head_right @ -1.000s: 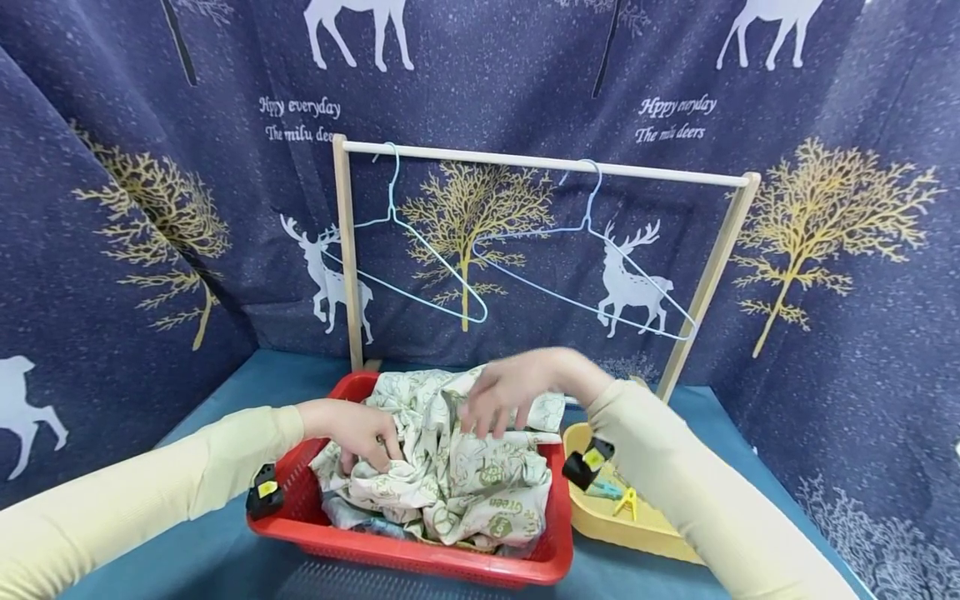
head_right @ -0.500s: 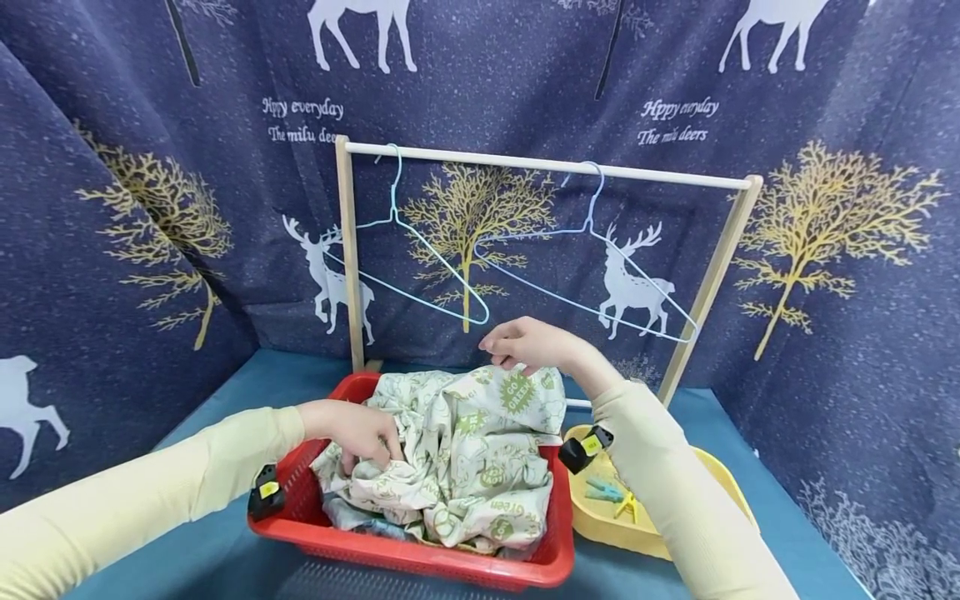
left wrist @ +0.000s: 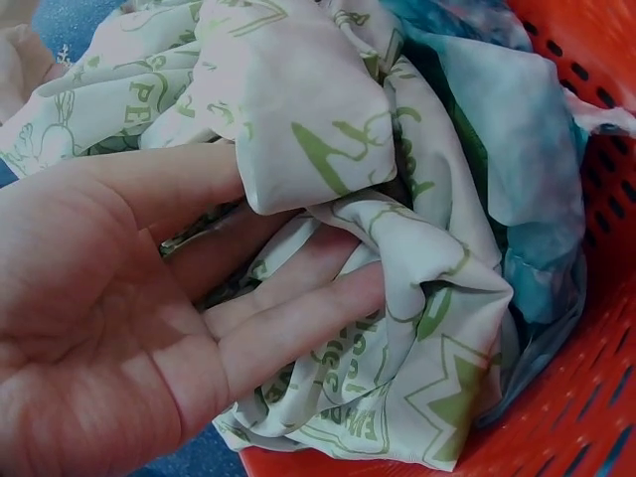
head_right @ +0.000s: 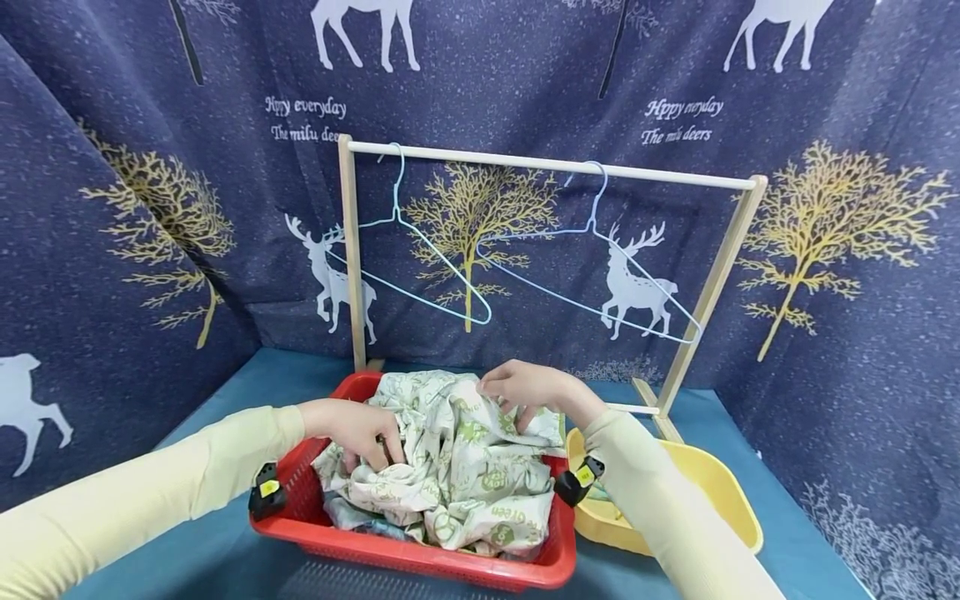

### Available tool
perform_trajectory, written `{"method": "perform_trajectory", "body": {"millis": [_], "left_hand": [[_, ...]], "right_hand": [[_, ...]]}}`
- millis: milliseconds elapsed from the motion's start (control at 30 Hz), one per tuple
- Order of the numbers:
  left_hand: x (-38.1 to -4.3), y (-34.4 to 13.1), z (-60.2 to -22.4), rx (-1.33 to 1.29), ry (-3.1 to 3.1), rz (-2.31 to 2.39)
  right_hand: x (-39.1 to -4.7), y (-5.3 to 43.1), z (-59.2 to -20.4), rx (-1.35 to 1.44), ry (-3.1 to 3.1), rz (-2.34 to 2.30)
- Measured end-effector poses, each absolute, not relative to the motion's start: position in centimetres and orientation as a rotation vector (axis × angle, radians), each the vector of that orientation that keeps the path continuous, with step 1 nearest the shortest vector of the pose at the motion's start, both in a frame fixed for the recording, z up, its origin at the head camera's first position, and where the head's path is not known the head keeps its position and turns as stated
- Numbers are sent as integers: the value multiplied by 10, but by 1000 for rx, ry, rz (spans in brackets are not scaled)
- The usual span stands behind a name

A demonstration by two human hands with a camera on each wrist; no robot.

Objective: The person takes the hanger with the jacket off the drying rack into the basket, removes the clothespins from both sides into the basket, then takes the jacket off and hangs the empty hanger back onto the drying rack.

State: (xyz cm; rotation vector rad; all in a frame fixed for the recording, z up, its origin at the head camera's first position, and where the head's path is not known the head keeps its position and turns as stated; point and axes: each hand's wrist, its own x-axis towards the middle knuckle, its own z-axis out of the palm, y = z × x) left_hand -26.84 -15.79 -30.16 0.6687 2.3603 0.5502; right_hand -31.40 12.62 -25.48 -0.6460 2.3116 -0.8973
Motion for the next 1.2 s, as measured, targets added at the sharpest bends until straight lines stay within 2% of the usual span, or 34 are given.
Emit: {"method": "perform_trajectory", "body": {"millis": [300, 567, 1200], "left_hand": [[-267, -158, -307, 646, 2387, 552], [-265, -158, -305, 655, 2380, 531], [-263, -153, -290, 667, 2307, 357]], "right_hand": [[-291, 114, -266, -638, 2318, -887], [-272, 97, -283, -745, 2347, -754], [-267, 75, -314, -732, 2445, -348]]}}
